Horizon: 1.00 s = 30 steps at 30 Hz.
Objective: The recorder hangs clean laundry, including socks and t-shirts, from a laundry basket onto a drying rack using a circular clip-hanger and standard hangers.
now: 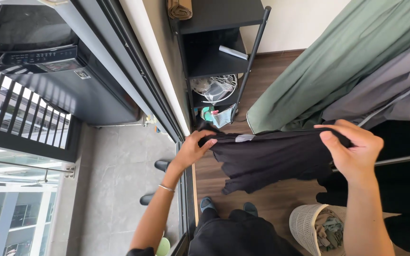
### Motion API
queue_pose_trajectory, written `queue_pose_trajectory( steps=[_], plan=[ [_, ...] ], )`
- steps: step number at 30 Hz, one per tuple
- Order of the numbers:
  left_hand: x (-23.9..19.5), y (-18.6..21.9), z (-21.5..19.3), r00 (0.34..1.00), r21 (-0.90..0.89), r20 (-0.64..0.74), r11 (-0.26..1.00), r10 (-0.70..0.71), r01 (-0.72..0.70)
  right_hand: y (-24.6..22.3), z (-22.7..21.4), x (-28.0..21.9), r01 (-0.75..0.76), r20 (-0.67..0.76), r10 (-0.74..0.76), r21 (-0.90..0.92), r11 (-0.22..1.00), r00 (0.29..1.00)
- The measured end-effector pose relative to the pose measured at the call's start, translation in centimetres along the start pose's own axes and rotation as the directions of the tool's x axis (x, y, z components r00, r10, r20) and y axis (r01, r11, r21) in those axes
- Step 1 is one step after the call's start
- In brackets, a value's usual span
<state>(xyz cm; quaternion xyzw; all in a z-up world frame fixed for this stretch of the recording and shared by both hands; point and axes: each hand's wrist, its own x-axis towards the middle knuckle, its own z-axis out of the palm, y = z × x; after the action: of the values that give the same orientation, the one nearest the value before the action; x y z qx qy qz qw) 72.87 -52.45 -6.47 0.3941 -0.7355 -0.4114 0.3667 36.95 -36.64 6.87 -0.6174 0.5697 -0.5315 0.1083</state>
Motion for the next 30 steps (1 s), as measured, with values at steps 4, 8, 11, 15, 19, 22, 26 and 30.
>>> queue_pose_trajectory(
  steps=[4, 8, 11, 15, 19, 22, 26, 30],
  plan=[
    [0.8, 2.4, -4.8, 0.992, -0.134, 0.124, 0.99, -0.022, 0.039, -1.2, 0.1, 0.8, -0.035, -0.209, 0.051, 0.077, 0.996, 0.977],
    [-0.6, 3.9, -5.5, 0.985, -0.221, 0.111, 0.97, 0.133, -0.106, 8.1, 2.2, -2.5, -0.083, -0.406, 0.19, 0.268, 0.96, 0.894],
    [-2.4, -0.7, -5.5, 0.974, 0.115, 0.227, 0.992, 0.028, -0.055, 6.6, 3.9, -2.7, -0.303, -0.104, 0.292, -0.114, 0.946, 0.951],
    [-2.1, -1.3, -6.8, 0.991, 0.343, -0.036, 0.93, -0.126, 0.131, 7.9, 6.0, -1.4, -0.212, -0.042, 0.209, -0.078, 0.974, 0.977],
    [-3.2, -3.3, -7.2, 0.979, 0.225, 0.021, 0.955, -0.205, 0.195, 7.4, 6.3, -2.1, -0.304, 0.041, 0.307, -0.08, 0.949, 0.951],
    [-3.4, -1.8, -7.7, 0.991, -0.103, -0.097, 0.991, -0.097, 0.087, 8.3, 8.6, -2.2, -0.322, -0.001, 0.322, 0.017, 0.947, 0.947],
    [-4.3, -2.5, -3.6, 0.984, -0.182, -0.173, 0.983, -0.048, 0.016, 6.9, 12.4, -2.9, -0.369, 0.065, 0.366, 0.044, 0.928, 0.928],
    [-3.6, -1.6, 0.6, 0.966, -0.242, -0.134, 0.953, -0.22, 0.183, 5.9, 16.7, -2.0, -0.451, 0.215, 0.432, 0.046, 0.891, 0.876]
  ],
)
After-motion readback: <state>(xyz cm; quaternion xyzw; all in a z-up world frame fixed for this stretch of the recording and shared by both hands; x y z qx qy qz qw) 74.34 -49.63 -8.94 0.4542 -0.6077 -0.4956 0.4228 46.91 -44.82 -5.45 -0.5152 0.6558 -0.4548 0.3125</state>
